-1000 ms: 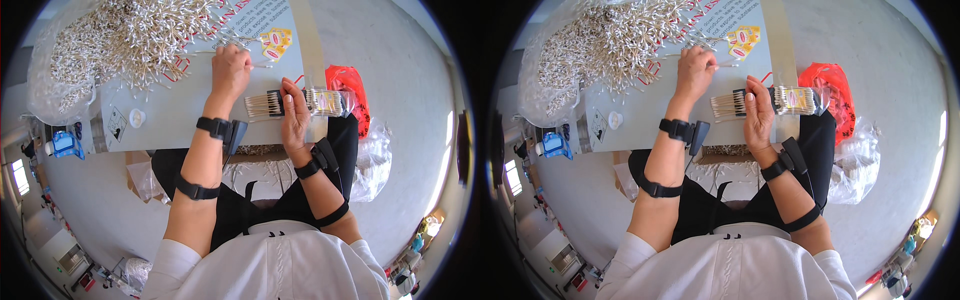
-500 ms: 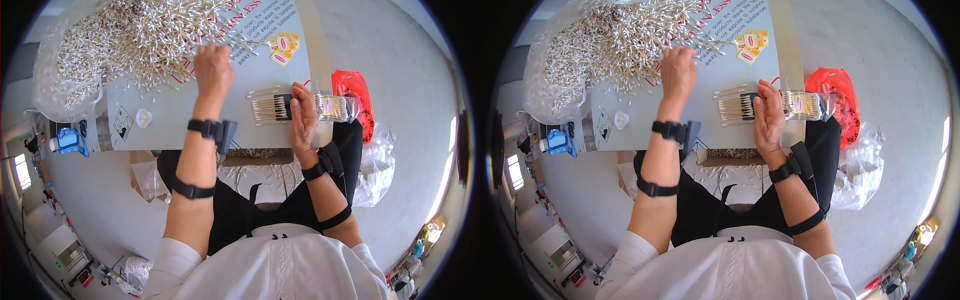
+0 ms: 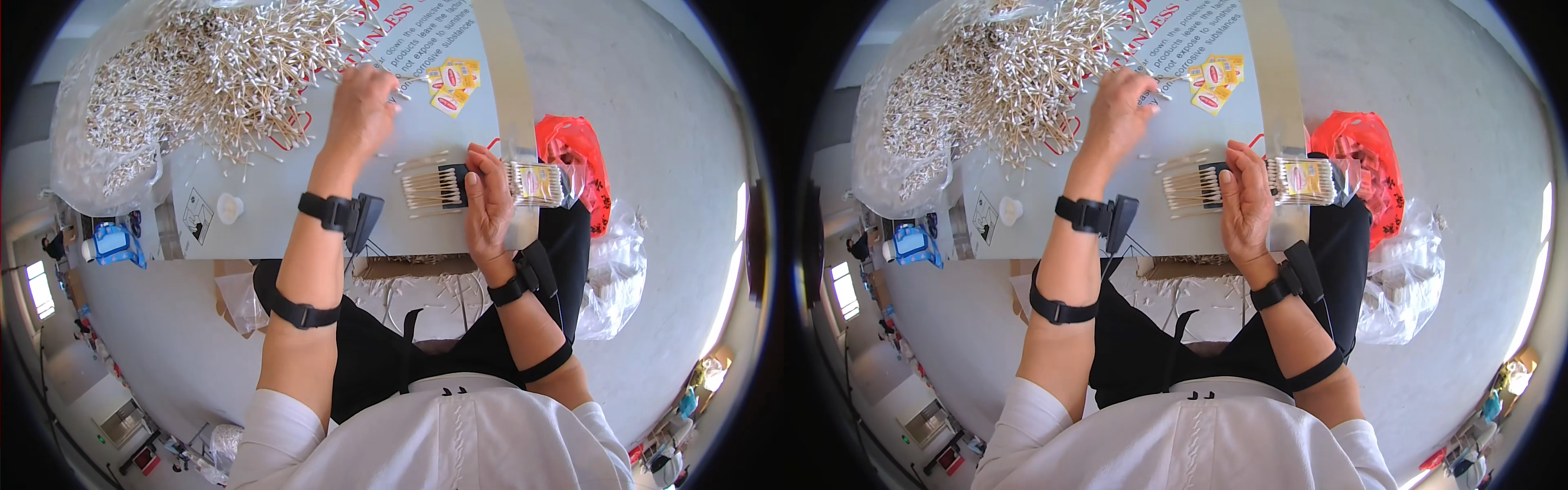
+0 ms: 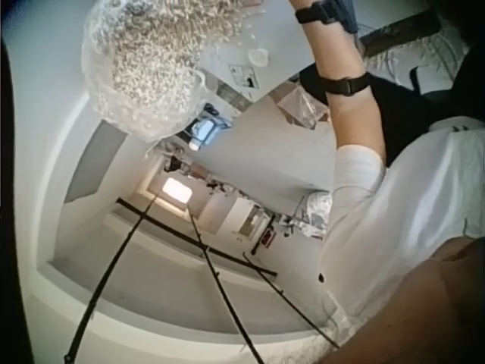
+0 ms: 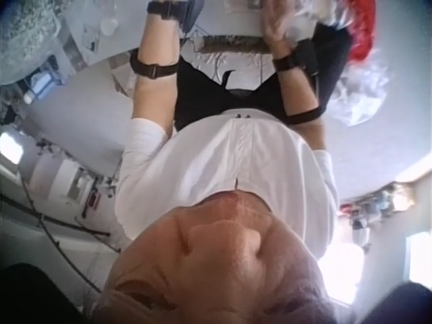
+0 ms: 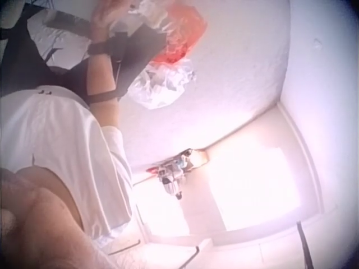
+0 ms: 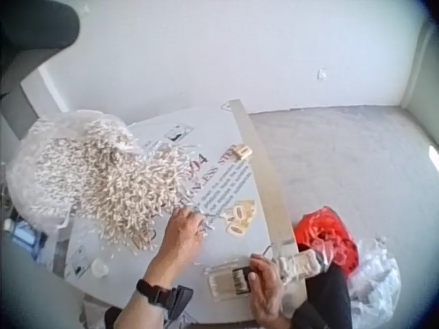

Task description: Packaging cotton swabs into small plastic containers and sealing them.

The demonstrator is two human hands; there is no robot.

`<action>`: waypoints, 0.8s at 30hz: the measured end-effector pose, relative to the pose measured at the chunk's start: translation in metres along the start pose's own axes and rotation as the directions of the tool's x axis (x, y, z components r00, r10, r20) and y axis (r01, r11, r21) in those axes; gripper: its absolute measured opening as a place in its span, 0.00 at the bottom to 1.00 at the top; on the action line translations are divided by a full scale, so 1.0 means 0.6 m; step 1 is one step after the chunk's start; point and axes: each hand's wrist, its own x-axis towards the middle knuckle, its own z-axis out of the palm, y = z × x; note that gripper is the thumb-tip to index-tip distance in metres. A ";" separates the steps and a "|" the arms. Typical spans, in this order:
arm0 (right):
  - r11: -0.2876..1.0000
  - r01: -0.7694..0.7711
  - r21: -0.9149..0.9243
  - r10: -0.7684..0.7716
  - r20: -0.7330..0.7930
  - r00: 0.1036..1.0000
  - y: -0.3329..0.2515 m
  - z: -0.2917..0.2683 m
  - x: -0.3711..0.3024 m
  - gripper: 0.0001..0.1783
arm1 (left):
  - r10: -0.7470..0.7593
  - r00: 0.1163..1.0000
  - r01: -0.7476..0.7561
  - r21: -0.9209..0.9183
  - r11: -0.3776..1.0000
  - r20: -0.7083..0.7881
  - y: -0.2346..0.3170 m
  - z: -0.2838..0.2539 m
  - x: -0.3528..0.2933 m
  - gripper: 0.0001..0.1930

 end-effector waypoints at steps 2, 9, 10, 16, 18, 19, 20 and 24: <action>1.000 -0.009 0.026 0.009 0.001 1.000 -0.001 0.000 -0.001 0.13 | 0.007 0.993 0.013 0.165 0.986 -0.122 -0.012 -0.007 0.027 0.14; 0.999 0.010 0.031 -0.011 0.011 1.000 -0.006 0.011 -0.003 0.13 | 0.101 0.989 -0.125 0.249 0.960 0.107 -0.058 -0.002 0.067 0.07; 0.999 0.013 0.030 -0.013 0.003 1.000 -0.003 0.008 -0.003 0.13 | 0.106 0.988 -0.130 0.241 0.962 0.111 -0.049 -0.002 0.068 0.07; 0.994 0.070 -0.080 -0.070 -0.003 0.998 0.000 -0.004 0.001 0.13 | 0.077 0.938 -0.101 0.056 0.993 0.338 0.012 -0.020 0.014 0.06; 0.996 0.069 -0.061 -0.069 -0.006 0.998 0.003 0.001 0.000 0.12 | 0.030 0.969 -0.028 -0.013 1.000 0.245 0.020 -0.008 -0.013 0.05; 0.997 0.066 -0.051 -0.067 -0.013 0.998 0.004 0.003 0.000 0.12 | 0.022 0.992 -0.017 -0.034 0.999 0.124 0.023 -0.003 -0.024 0.07; 0.997 0.066 -0.049 -0.067 -0.011 0.998 0.003 0.005 0.000 0.12 | 0.019 0.992 -0.015 -0.032 0.999 0.123 0.019 0.003 -0.036 0.07; 0.997 0.071 -0.034 -0.071 -0.024 0.997 0.003 0.005 0.001 0.12 | -0.048 0.982 0.035 -0.076 0.997 -0.181 0.029 0.018 -0.077 0.13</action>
